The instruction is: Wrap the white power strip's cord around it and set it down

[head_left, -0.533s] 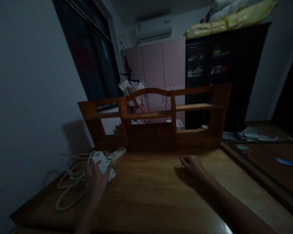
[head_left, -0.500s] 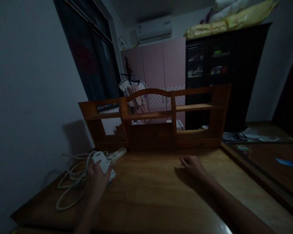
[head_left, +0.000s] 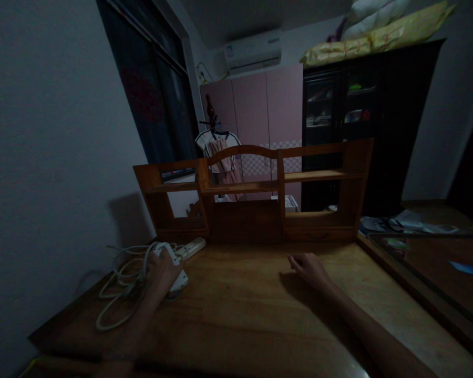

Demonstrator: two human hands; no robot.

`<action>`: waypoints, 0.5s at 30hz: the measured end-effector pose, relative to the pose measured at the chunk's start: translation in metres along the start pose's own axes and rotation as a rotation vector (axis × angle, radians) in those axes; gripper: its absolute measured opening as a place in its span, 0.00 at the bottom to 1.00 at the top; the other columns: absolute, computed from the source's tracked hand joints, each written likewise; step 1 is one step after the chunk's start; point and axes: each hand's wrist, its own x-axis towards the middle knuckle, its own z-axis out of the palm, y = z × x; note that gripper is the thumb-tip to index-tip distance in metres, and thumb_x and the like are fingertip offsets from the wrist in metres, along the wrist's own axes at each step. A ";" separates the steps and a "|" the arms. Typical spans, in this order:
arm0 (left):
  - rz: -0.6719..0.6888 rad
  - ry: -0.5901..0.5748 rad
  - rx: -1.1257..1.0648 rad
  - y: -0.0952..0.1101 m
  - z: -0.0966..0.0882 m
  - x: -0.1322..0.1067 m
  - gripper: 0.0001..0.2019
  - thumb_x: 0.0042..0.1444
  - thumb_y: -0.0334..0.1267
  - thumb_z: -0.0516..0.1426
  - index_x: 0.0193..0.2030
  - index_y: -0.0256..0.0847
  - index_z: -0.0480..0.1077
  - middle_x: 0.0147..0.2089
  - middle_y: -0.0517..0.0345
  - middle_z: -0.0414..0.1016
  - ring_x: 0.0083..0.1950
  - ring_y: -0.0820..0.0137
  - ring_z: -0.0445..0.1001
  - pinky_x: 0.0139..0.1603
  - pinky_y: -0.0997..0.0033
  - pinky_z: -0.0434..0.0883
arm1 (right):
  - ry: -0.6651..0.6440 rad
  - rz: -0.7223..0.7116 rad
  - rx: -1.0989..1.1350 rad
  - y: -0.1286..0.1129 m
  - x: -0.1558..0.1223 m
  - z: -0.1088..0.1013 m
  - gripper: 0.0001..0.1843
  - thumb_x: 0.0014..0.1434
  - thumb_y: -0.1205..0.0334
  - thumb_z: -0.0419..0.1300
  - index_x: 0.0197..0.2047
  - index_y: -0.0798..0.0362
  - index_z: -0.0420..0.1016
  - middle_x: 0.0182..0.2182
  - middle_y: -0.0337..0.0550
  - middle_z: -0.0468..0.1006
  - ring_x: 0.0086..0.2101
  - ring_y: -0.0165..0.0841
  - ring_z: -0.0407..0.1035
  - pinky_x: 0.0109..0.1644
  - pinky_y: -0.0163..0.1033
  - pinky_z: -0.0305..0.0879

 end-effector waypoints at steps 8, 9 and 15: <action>0.091 0.049 0.008 0.007 0.006 0.000 0.31 0.55 0.49 0.52 0.63 0.34 0.57 0.71 0.32 0.37 0.64 0.32 0.52 0.52 0.39 0.63 | 0.008 0.007 0.005 -0.006 -0.002 -0.003 0.30 0.65 0.47 0.45 0.24 0.55 0.77 0.21 0.49 0.77 0.23 0.36 0.70 0.28 0.36 0.55; 0.095 0.038 -0.005 0.007 0.006 0.001 0.31 0.55 0.49 0.52 0.62 0.35 0.58 0.71 0.32 0.37 0.64 0.31 0.52 0.51 0.39 0.64 | 0.011 0.007 0.005 -0.007 -0.002 -0.004 0.30 0.65 0.47 0.46 0.24 0.55 0.77 0.21 0.49 0.77 0.23 0.36 0.70 0.28 0.36 0.54; 0.048 -0.058 -0.159 0.003 0.001 0.014 0.35 0.51 0.49 0.58 0.63 0.35 0.58 0.69 0.30 0.46 0.60 0.38 0.63 0.53 0.45 0.65 | 0.023 0.009 -0.001 -0.010 -0.003 -0.005 0.29 0.65 0.48 0.46 0.23 0.54 0.78 0.21 0.49 0.77 0.23 0.36 0.70 0.28 0.36 0.54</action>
